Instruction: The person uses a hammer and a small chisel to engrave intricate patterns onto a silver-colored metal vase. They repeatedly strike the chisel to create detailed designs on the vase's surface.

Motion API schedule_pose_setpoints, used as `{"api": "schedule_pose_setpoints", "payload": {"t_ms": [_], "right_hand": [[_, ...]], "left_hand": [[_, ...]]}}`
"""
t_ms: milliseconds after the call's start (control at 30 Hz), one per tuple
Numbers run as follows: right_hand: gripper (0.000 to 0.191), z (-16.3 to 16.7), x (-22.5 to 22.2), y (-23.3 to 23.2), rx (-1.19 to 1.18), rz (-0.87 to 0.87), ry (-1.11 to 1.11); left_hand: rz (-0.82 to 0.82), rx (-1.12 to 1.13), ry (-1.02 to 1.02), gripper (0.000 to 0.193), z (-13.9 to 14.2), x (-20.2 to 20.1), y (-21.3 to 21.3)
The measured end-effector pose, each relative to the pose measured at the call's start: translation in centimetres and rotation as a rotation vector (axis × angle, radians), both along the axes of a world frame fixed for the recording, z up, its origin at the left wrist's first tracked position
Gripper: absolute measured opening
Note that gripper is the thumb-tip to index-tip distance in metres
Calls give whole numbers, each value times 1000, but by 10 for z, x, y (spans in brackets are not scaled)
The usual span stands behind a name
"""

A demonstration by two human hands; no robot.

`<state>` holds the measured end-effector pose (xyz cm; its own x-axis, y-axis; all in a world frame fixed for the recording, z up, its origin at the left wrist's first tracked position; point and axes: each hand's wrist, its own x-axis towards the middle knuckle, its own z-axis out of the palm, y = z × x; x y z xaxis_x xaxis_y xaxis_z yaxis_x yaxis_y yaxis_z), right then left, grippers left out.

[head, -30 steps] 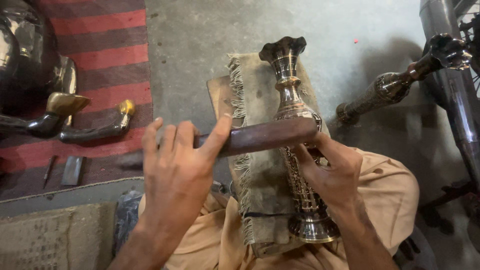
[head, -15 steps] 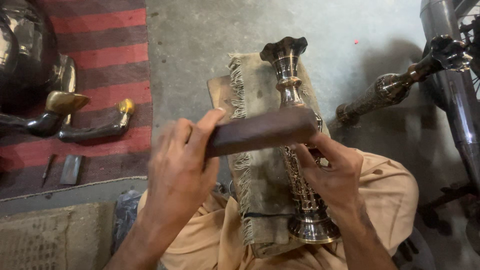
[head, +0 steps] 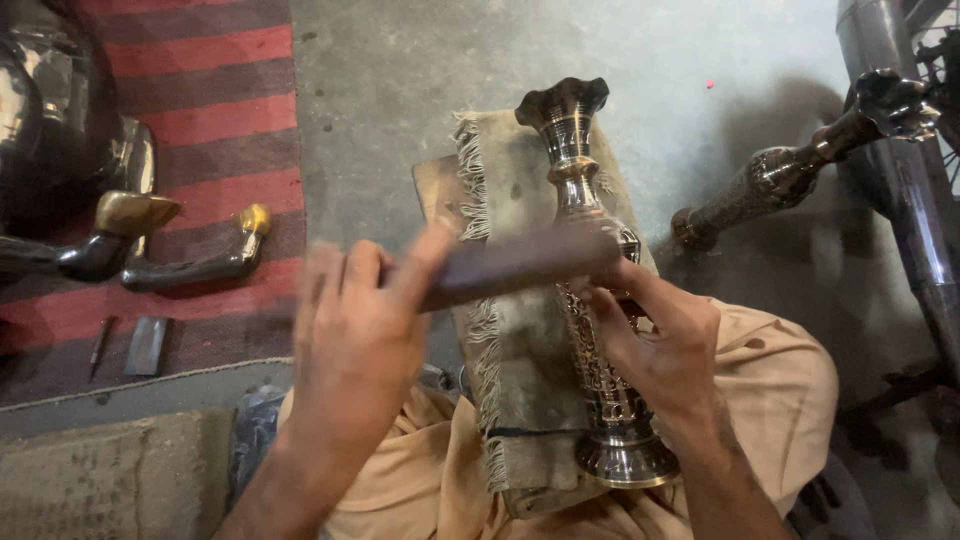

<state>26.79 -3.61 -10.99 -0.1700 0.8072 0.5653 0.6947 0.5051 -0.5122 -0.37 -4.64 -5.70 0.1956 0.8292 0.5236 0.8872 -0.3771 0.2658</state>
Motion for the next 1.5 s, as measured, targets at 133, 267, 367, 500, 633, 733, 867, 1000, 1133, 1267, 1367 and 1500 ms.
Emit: {"api": "schedule_pose_setpoints", "payload": {"t_ms": [133, 267, 367, 500, 633, 733, 867, 1000, 1133, 1267, 1367, 1500], "right_hand": [[31, 2, -3, -2, -33, -5, 57], [34, 1, -5, -1, -98, -6, 105], [34, 2, -6, 0, -92, 47, 126], [40, 5, -8, -2, -118, 24, 169], [37, 10, -11, -6, -153, 14, 223], [35, 10, -15, -8, -174, -39, 273], [26, 9, -21, -9, -207, -55, 391], [25, 12, -22, -12, -101, -108, 231], [26, 11, -23, -13, -186, -144, 274], [21, 4, -15, -5, -202, -85, 378], [19, 4, 5, 9, -370, -126, 685], [21, 18, 34, 26, -431, 171, 692]], "left_hand": [[43, 62, 85, 62, 1, -3, 2], [29, 35, 72, 59, 0, -3, 5], [-20, -76, -63, 66, 0, -4, 6], [82, 88, 200, 64, 0, -5, 6], [-41, -47, -28, 70, 1, -3, 7], [11, 16, 139, 69, 3, -1, 9], [-108, -90, -160, 72, 8, 3, 8], [7, 149, 253, 65, 16, 2, 8], [-70, 57, -60, 63, 20, 6, 6], [167, 76, 351, 61, 11, 10, -2], [153, -10, 230, 61, -7, -1, -9], [40, -480, -421, 74, -55, -8, -37]]}}
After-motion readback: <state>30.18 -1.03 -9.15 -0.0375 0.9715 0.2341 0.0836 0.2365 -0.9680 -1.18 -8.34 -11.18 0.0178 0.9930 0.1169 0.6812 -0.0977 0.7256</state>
